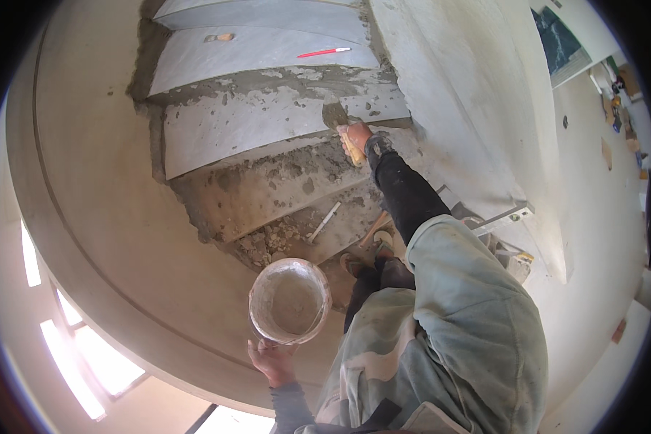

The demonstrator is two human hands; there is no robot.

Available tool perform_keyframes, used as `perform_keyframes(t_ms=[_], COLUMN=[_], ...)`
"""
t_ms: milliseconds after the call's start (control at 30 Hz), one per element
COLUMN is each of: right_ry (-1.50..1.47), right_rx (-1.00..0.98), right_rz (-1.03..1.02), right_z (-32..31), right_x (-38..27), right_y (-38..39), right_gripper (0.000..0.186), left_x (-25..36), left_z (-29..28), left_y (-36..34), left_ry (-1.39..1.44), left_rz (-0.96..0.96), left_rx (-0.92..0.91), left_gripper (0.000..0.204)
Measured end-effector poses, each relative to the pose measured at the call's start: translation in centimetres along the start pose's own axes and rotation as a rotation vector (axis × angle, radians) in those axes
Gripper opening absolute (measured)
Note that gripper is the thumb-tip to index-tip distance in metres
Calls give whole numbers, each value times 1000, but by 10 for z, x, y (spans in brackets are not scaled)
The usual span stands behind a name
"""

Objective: The person applies mortar with a trowel to a concrete stair step, places a tile on the mortar, and uses a tape measure to check the dimensions and alignment of the tiles.

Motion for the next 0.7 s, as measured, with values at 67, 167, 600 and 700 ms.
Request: perform_keyframes(t_ms=[67, 167, 600, 700], right_ry=[-45, -212, 118, 732], right_rx=[-14, 14, 332, 349], right_rz=[-10, -55, -186, -394], right_z=[-3, -33, -123, -130], right_x=[-2, -3, -29, -43], right_y=[-3, 3, 38, 17], right_gripper=[22, 23, 23, 31], left_x=[-1, -4, -20, -25], left_z=[-1, 0, 3, -6], left_y=[-2, 0, 4, 5], left_ry=[-2, 5, 214, 208], left_rz=[-28, -27, -19, -18], left_rx=[15, 3, -21, -10], left_gripper=[49, 55, 50, 48])
Point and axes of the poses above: each hand's wrist, its own y-axis away from the middle knuckle, its own z-axis out of the palm, x = y × z, the point moved 9 cm from there along -y, towards the middle knuckle, and after that the axes turned 13 degrees about -y, right-handed, at the moved point
